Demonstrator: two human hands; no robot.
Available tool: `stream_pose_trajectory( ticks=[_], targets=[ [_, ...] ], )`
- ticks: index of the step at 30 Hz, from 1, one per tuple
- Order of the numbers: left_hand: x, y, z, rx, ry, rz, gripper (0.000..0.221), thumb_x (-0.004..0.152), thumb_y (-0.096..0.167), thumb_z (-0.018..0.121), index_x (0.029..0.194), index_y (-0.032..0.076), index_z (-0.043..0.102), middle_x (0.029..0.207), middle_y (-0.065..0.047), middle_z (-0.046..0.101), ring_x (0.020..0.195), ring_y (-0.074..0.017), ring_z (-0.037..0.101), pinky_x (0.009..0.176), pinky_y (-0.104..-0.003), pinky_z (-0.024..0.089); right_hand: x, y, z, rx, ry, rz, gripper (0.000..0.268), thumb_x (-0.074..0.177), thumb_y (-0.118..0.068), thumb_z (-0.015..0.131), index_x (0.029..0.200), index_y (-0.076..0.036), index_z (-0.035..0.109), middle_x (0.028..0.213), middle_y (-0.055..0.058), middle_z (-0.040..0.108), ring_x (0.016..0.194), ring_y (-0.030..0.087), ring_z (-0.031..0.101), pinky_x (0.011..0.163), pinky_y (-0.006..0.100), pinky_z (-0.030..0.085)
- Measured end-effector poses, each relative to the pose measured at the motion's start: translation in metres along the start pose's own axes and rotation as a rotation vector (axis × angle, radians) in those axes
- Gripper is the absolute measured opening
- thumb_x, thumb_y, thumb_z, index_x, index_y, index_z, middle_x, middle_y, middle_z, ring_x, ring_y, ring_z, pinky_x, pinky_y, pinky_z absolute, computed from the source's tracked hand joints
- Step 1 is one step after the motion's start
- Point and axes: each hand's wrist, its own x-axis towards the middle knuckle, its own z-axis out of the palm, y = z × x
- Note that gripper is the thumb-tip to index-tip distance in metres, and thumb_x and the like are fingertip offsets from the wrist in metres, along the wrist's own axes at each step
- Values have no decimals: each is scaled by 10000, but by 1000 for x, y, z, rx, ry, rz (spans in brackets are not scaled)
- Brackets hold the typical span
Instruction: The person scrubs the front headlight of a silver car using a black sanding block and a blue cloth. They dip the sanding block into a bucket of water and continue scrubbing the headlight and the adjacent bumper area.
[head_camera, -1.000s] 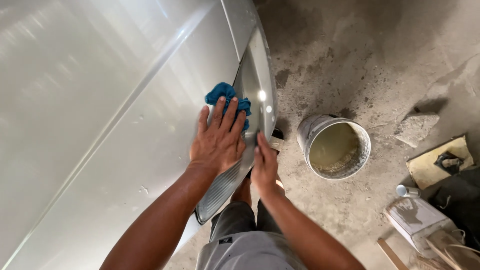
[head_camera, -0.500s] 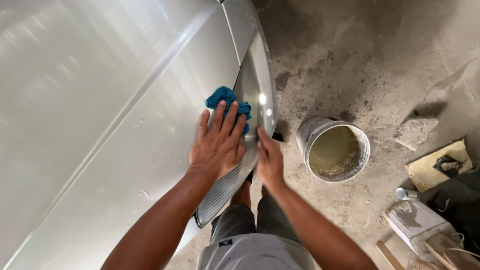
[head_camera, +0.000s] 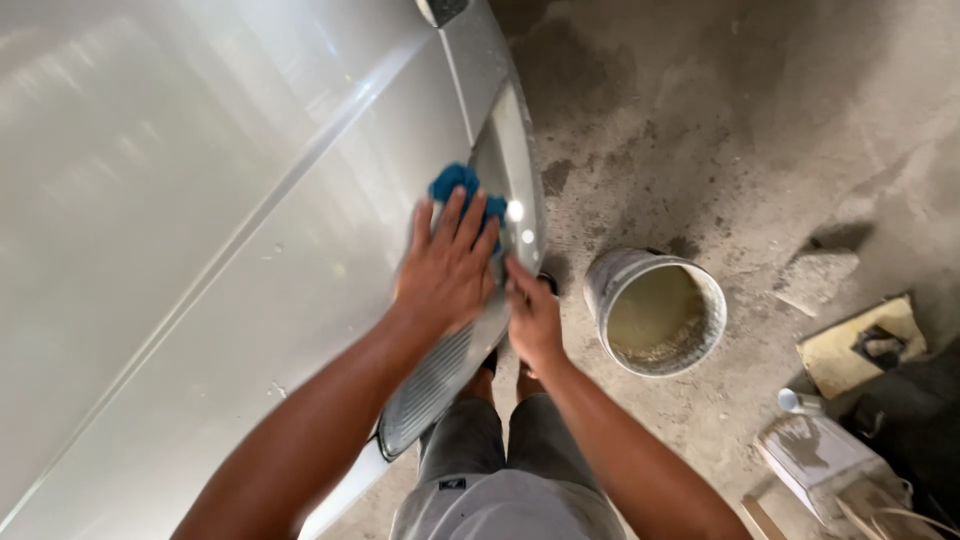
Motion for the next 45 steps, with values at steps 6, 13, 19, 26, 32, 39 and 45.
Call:
stream_pose_trajectory(
  ticks=[6,13,19,26,32,39,45],
  targets=[
    [132,4,11,331,-177,16,619,1006,401,433,1540,87,445,1661,-193,254,1543,-426,148,1205,-649,8,-69,61,-55,359,-120,517,368,1011,-149,629,1367,-64,675,1239,166,742,1095,225,666,986,313,511],
    [52,84,13,638,-624,408,673,913,409,740,1475,85,559,1617,-268,361,1469,-522,313,1141,-751,65,-49,69,-136,393,174,824,354,1017,-130,600,1356,-108,697,1233,119,739,1016,210,666,902,310,552],
    [-4,63,-9,616,-566,596,761,918,428,716,1516,27,470,1626,-276,308,1497,-493,243,1201,-631,61,-31,72,-129,493,177,577,362,1007,-116,621,1367,-84,652,1286,18,699,1125,102,654,939,249,514],
    [-47,5,-15,64,-42,57,635,971,341,481,1554,111,381,1674,-158,223,1544,-365,150,1219,-588,56,-6,29,-61,359,80,525,416,1025,-139,617,1439,-100,640,1247,115,697,1029,190,589,887,337,475],
    [-80,-19,-28,13,-143,43,684,919,367,498,1543,147,325,1694,-130,155,1535,-342,93,1200,-588,43,25,-38,12,164,64,45,393,1070,-126,560,1454,-50,593,1449,155,618,1272,244,614,1105,359,445],
    [-51,-51,-17,-85,101,-211,654,938,317,452,1569,189,341,1702,-86,136,1569,-315,87,1229,-572,43,-58,-77,20,-345,33,-232,444,1096,-237,462,1504,-73,524,1564,218,509,1349,332,492,1148,434,365],
    [-47,-52,-25,-91,99,-216,657,926,345,449,1554,190,333,1691,-90,136,1553,-316,84,1220,-562,60,50,-73,35,-203,87,-80,402,1123,-200,431,1488,-82,552,1583,205,469,1475,354,448,1271,506,207]
  ],
)
